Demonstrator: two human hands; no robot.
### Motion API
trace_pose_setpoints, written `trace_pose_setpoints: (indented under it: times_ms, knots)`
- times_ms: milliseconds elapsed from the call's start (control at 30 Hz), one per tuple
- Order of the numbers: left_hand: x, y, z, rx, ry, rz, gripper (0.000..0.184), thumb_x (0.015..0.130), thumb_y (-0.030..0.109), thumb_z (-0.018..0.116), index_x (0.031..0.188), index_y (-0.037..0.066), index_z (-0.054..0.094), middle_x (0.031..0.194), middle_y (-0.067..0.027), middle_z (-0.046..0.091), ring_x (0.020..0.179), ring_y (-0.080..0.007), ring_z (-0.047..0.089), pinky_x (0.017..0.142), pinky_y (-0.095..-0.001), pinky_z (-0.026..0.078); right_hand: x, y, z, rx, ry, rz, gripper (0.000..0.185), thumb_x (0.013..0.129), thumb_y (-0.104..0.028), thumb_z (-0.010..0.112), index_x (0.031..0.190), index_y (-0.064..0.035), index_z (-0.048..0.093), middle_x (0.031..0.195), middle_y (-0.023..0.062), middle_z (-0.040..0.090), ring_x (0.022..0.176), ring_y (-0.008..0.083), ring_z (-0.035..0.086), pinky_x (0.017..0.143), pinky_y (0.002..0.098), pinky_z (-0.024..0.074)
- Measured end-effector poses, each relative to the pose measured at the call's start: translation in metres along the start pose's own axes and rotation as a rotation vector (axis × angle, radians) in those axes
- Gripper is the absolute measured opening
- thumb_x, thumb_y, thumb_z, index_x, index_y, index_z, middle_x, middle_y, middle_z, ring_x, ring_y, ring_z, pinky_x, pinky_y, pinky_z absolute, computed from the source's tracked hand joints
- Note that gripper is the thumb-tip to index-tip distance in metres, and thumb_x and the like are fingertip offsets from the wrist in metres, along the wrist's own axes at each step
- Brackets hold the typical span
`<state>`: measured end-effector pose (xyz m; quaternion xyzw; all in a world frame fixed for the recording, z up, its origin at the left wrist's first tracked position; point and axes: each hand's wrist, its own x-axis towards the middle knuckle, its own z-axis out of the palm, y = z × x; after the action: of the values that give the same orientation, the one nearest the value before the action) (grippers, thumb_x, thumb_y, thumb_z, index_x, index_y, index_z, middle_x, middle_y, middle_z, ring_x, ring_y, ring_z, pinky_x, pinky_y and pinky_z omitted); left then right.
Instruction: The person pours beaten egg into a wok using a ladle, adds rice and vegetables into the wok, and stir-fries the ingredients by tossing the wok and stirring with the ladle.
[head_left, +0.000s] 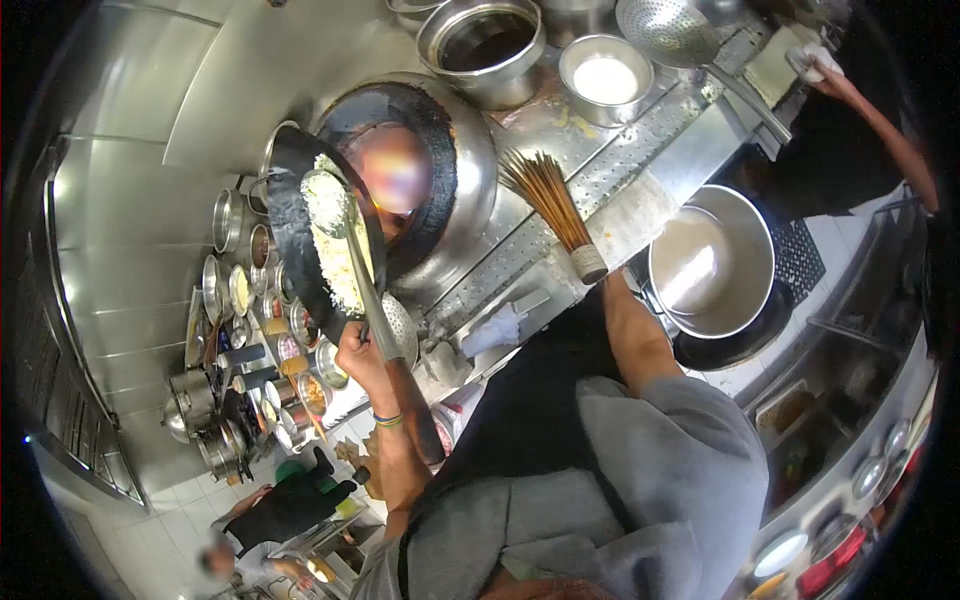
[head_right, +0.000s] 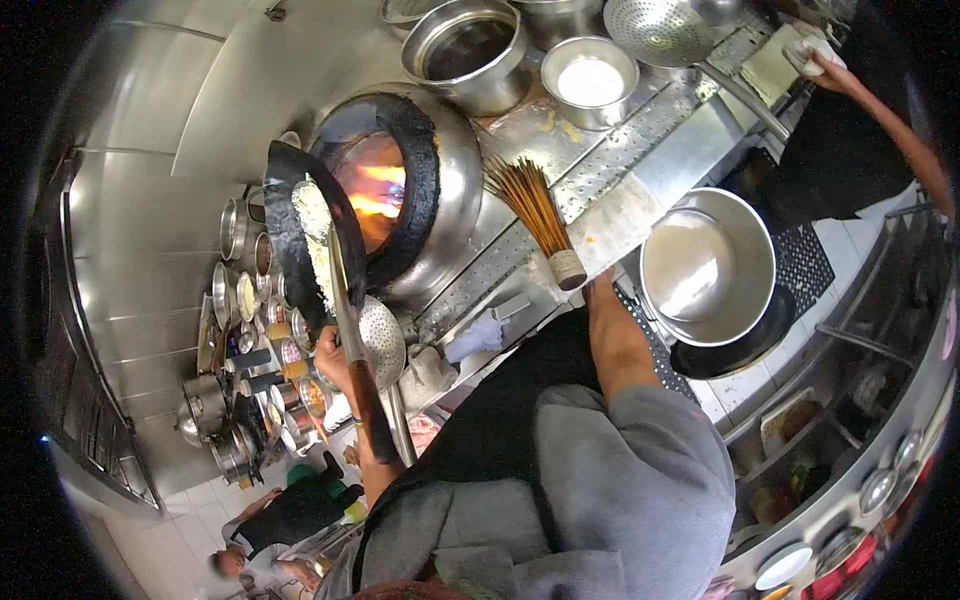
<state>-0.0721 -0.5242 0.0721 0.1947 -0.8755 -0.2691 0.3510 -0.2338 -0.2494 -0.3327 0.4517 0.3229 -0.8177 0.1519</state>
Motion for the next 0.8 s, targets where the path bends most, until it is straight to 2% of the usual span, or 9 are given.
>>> trace_pose_setpoints:
  times_ms: [67, 167, 300, 400, 500, 600, 700, 733, 800]
  knots:
    - [0.010, 0.003, -0.005, 0.035, 0.012, -0.155, 0.038, 0.084, 0.006, 0.076, 0.064, 0.002, 0.045, 0.062, 0.0041, 0.043, 0.065, -0.0051, 0.037, 0.057, -0.0244, 0.040, 0.000, -0.002, 0.002, -0.023, -0.009, 0.007, 0.037, 0.091, -0.022, 0.056, 0.119, 0.0015, 0.060, 0.112, 0.0167, 0.065, 0.092, 0.0271, 0.061, 0.075, 0.0390, 0.0491]
    - [0.017, -0.003, -0.005, -0.029, 0.046, -0.054, 0.048, 0.085, 0.012, 0.079, 0.062, 0.004, 0.038, 0.061, 0.0036, 0.040, 0.065, -0.0058, 0.035, 0.054, -0.0248, 0.038, 0.001, -0.004, 0.003, -0.057, -0.021, 0.013, 0.038, 0.092, -0.024, 0.055, 0.120, 0.0012, 0.059, 0.115, 0.0174, 0.064, 0.096, 0.0281, 0.060, 0.078, 0.0393, 0.0479]
    - [0.021, 0.009, -0.004, 0.215, 0.075, 0.033, 0.046, 0.078, 0.006, 0.082, 0.059, 0.003, 0.040, 0.053, -0.0041, 0.038, 0.054, -0.0090, 0.033, 0.046, -0.0288, 0.031, 0.000, -0.002, 0.002, -0.089, -0.029, 0.024, 0.040, 0.092, -0.026, 0.055, 0.122, 0.0009, 0.058, 0.118, 0.0182, 0.063, 0.101, 0.0294, 0.058, 0.083, 0.0397, 0.0464]
    - [0.019, 0.001, -0.003, 0.160, 0.066, 0.017, 0.050, 0.086, 0.010, 0.077, 0.062, 0.004, 0.034, 0.058, 0.0009, 0.035, 0.062, -0.0063, 0.031, 0.048, -0.0263, 0.033, 0.000, -0.002, -0.001, -0.105, -0.029, 0.030, 0.042, 0.093, -0.027, 0.055, 0.124, 0.0006, 0.058, 0.120, 0.0189, 0.062, 0.105, 0.0304, 0.057, 0.087, 0.0400, 0.0452]
    - [0.021, 0.021, -0.005, 0.167, 0.044, -0.032, 0.049, 0.085, 0.009, 0.077, 0.062, 0.004, 0.034, 0.058, 0.0014, 0.037, 0.061, -0.0064, 0.032, 0.048, -0.0257, 0.031, 0.001, -0.002, -0.002, -0.128, -0.032, 0.036, 0.043, 0.093, -0.029, 0.054, 0.125, 0.0004, 0.057, 0.123, 0.0196, 0.061, 0.109, 0.0314, 0.056, 0.090, 0.0403, 0.0441]
    - [0.020, 0.019, 0.001, 0.097, 0.070, -0.033, 0.046, 0.086, 0.011, 0.077, 0.061, 0.002, 0.039, 0.057, 0.0017, 0.038, 0.059, -0.0074, 0.033, 0.050, -0.0263, 0.029, 0.001, -0.001, -0.004, -0.138, -0.033, 0.042, 0.044, 0.094, -0.030, 0.054, 0.126, 0.0001, 0.057, 0.125, 0.0202, 0.060, 0.113, 0.0324, 0.054, 0.094, 0.0406, 0.0429]
    - [0.009, 0.016, 0.009, 0.094, -0.026, -0.090, 0.042, 0.086, 0.012, 0.078, 0.063, 0.001, 0.044, 0.059, 0.0022, 0.038, 0.061, -0.0075, 0.034, 0.050, -0.0277, 0.029, 0.001, 0.002, -0.008, -0.168, -0.043, 0.047, 0.046, 0.094, -0.031, 0.054, 0.128, -0.0001, 0.056, 0.127, 0.0209, 0.059, 0.117, 0.0334, 0.053, 0.098, 0.0409, 0.0417]
    - [0.008, 0.030, 0.011, 0.194, -0.085, -0.078, 0.029, 0.081, 0.006, 0.073, 0.062, 0.002, 0.052, 0.054, -0.0061, 0.045, 0.051, -0.0131, 0.043, 0.048, -0.0336, 0.038, 0.001, 0.003, -0.009, -0.185, -0.050, 0.043, 0.046, 0.094, -0.032, 0.053, 0.128, -0.0002, 0.056, 0.128, 0.0211, 0.059, 0.118, 0.0338, 0.053, 0.099, 0.0410, 0.0414]
    - [0.000, 0.024, 0.023, 0.342, -0.159, 0.158, 0.027, 0.079, 0.013, 0.074, 0.062, 0.003, 0.056, 0.056, -0.0133, 0.053, 0.049, -0.0280, 0.055, 0.047, -0.0392, 0.041, 0.001, 0.005, -0.010, -0.236, -0.083, 0.031, 0.047, 0.095, -0.033, 0.053, 0.129, -0.0004, 0.056, 0.130, 0.0215, 0.058, 0.121, 0.0344, 0.052, 0.101, 0.0412, 0.0406]
